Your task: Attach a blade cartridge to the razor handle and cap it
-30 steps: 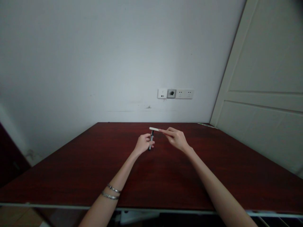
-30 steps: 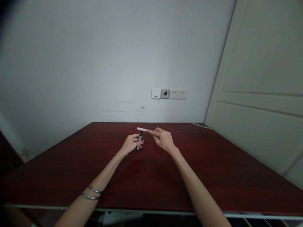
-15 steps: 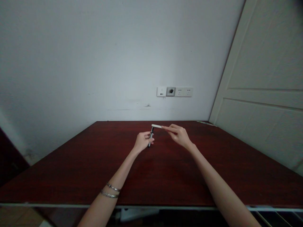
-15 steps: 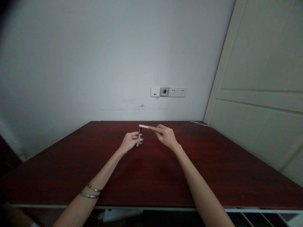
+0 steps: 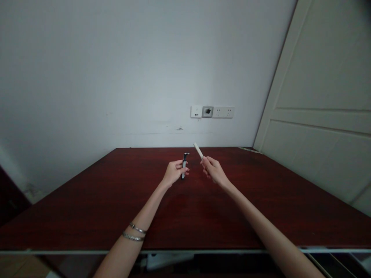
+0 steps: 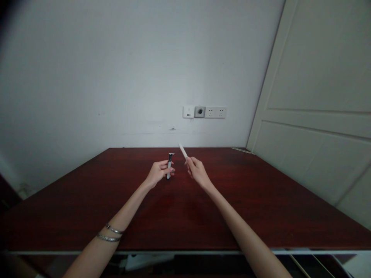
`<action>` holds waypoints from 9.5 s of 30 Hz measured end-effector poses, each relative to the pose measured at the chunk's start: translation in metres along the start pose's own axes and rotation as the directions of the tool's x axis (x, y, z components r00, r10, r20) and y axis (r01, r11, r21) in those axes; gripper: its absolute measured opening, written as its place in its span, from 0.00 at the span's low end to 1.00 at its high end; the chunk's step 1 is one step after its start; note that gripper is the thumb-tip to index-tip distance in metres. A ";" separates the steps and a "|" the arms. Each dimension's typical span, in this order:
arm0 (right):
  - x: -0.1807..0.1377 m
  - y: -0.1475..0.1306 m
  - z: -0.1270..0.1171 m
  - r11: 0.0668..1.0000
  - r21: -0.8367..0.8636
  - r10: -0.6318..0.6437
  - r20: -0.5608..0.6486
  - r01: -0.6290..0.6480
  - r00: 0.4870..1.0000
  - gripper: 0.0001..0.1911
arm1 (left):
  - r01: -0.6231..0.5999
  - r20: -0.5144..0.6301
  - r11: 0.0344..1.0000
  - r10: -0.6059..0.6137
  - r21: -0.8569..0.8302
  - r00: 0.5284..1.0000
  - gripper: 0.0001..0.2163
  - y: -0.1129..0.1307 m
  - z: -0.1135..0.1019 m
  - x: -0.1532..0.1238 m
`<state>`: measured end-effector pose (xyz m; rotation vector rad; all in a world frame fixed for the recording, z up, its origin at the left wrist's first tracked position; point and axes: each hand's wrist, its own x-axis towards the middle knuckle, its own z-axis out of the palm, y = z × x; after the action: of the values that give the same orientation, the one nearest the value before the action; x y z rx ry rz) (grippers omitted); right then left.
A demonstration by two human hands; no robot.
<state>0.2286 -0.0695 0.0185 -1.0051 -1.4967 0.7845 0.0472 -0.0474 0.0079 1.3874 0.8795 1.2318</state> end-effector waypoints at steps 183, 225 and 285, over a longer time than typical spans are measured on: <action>0.029 -0.093 -0.055 0.892 -0.337 0.044 0.728 0.301 0.684 0.24 | -0.347 0.154 0.902 0.317 0.255 0.936 0.12 -0.004 -0.018 0.008; 0.053 -0.044 -0.035 0.852 -0.440 -0.073 0.437 0.283 0.897 0.27 | 0.029 0.164 0.996 -0.014 -0.086 0.986 0.11 0.009 0.002 -0.012; 0.032 0.014 -0.019 0.959 -0.157 -0.187 0.281 0.237 0.941 0.24 | 0.171 0.082 0.985 -0.168 -0.023 0.982 0.12 -0.004 0.000 -0.006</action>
<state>0.2492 -0.0357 0.0228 -0.8809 -1.9052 0.6471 0.0469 -0.0520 0.0030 1.3012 0.9008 1.0490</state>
